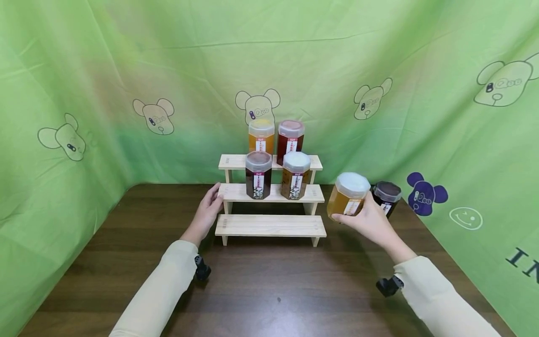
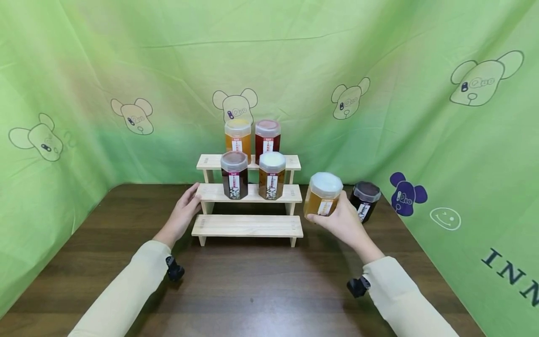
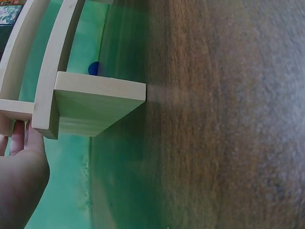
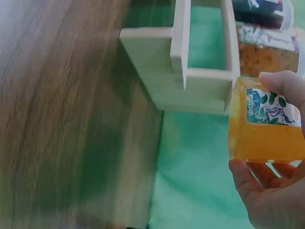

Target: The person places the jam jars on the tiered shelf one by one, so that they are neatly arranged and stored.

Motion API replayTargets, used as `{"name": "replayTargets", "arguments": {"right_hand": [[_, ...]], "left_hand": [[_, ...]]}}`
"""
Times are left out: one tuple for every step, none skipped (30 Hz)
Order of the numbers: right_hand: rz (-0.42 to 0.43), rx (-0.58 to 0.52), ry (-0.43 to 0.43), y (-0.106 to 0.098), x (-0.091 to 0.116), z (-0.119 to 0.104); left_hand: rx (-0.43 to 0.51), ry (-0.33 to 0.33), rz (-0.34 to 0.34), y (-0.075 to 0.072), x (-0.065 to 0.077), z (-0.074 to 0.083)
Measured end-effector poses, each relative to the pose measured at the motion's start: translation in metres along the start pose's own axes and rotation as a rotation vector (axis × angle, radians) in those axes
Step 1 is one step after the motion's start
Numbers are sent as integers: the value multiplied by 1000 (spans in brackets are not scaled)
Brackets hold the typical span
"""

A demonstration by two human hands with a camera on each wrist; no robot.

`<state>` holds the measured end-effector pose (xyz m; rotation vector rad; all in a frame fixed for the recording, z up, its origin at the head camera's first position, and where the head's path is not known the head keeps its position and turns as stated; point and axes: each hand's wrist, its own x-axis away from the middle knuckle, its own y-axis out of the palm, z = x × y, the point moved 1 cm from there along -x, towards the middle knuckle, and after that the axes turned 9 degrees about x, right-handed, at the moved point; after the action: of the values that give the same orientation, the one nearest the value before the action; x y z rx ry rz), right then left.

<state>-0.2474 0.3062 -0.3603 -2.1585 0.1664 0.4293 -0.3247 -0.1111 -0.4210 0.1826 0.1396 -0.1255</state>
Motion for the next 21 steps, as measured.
{"name": "replayTargets", "arguments": {"right_hand": [[-2,0,-7,1,1,-2],[-4,-1,-12,1,1,-5],[-6,-4,-16,2,2,-8],[-9,-6,-20,4,2,-10],[-14,-10,-22,5,2,-12],[-20,-17,-25,6,3,-15],[-27,-26,-28,8,3,-17],[-32,-35,-32,9,3,-19],[-37,-42,-36,11,3,-22],[-41,-48,-40,13,2,-24],[-46,-54,-44,15,2,-26],[-51,-61,-48,17,2,-29],[-53,-66,-52,19,2,-32],[-54,-67,-55,21,2,-34],[-56,-68,-59,23,1,-37],[-58,-71,-67,26,1,-41],[-61,-78,-73,28,1,-44],[-63,-83,-78,31,1,-48],[-65,-90,-85,34,1,-51],[-68,-96,-89,38,0,-54],[-73,-103,-92,41,0,-58]], "left_hand": [[0,1,1,0,0,0],[3,2,2,1,0,0],[7,6,2,1,0,1],[8,5,5,1,0,1],[12,6,8,1,0,1],[13,6,10,1,0,1],[17,7,11,1,0,1],[15,4,9,1,1,1],[15,3,8,1,1,1],[10,0,6,1,1,1],[8,-1,5,1,1,1],[5,-2,4,1,1,1],[4,-3,4,1,1,2],[-4,-6,4,1,1,2],[-5,-6,5,1,1,2],[-9,-7,8,1,1,2],[-10,-8,12,1,1,2],[-8,-8,13,1,1,2],[-7,-10,14,1,1,1],[-5,-9,15,1,1,1],[-4,-9,15,1,1,1]]}}
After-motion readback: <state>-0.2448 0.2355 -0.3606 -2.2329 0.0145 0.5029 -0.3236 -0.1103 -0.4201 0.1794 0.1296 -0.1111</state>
